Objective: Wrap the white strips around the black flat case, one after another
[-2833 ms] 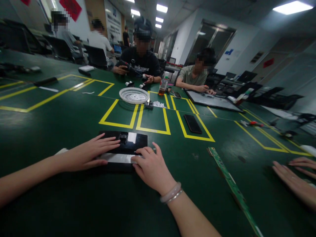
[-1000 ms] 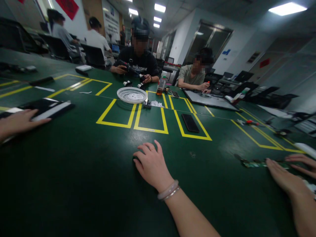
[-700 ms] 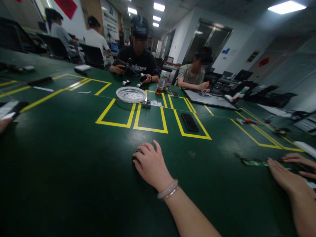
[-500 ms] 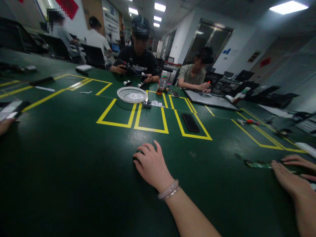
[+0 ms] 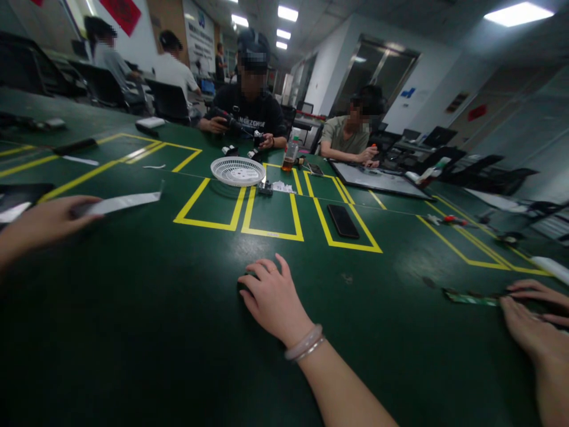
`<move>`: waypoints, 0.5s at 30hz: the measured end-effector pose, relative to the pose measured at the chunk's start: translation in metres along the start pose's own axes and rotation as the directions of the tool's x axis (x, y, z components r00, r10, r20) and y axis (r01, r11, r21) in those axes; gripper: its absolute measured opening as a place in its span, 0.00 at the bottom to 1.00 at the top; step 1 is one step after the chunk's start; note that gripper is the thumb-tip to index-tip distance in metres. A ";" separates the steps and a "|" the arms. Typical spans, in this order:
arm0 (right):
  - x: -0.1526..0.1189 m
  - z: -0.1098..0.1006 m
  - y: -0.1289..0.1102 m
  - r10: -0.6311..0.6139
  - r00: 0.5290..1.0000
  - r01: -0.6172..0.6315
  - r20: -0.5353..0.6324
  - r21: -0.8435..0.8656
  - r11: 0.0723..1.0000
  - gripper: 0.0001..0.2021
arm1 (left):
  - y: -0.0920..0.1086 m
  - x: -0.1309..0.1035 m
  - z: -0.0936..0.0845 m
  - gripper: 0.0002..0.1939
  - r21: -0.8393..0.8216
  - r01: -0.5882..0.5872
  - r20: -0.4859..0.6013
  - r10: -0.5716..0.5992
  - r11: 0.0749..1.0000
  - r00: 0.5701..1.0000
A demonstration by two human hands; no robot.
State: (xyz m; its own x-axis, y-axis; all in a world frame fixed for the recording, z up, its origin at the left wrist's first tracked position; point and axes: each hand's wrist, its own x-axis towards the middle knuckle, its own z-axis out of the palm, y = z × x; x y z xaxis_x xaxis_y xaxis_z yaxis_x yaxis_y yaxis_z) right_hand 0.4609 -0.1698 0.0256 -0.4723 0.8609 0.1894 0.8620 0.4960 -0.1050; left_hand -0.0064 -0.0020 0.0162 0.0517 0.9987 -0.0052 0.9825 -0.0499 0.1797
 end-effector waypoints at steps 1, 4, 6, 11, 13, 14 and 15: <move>0.000 0.000 0.000 -0.006 1.000 0.006 0.001 0.002 1.000 0.11 | 0.023 -0.004 -0.001 0.32 -0.045 -0.065 0.038 0.066 0.997 0.997; 0.000 -0.002 -0.001 -0.032 0.999 0.032 -0.004 0.003 0.999 0.13 | 0.082 -0.022 0.001 0.29 -0.202 -0.299 0.124 0.327 0.933 0.937; 0.000 -0.002 -0.002 -0.053 0.998 0.054 -0.017 0.009 0.999 0.14 | 0.111 -0.038 0.008 0.27 -0.258 -0.417 0.170 0.466 0.872 0.868; 0.001 -0.003 -0.003 -0.096 0.995 0.097 -0.018 0.093 0.991 0.18 | 0.159 -0.076 0.026 0.21 -0.358 -0.580 0.246 0.673 0.732 0.697; 0.002 -0.003 -0.003 -0.110 0.994 0.107 0.020 0.127 0.986 0.15 | 0.168 -0.086 0.029 0.20 -0.389 -0.599 0.258 0.707 0.700 0.658; 0.002 -0.003 -0.003 -0.113 0.993 0.106 0.041 0.137 0.985 0.14 | 0.170 -0.089 0.030 0.20 -0.396 -0.602 0.259 0.713 0.694 0.651; 0.002 -0.002 -0.003 -0.113 0.992 0.104 0.056 0.143 0.984 0.14 | 0.171 -0.090 0.030 0.20 -0.399 -0.601 0.259 0.713 0.693 0.651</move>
State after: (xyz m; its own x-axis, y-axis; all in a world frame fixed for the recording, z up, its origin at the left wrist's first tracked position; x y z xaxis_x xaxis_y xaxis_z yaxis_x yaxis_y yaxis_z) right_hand 0.4578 -0.1697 0.0287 -0.5760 0.8045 0.1451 0.7730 0.5937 -0.2234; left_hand 0.1627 -0.1011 0.0182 0.7810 0.6109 -0.1297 0.5783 -0.6289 0.5198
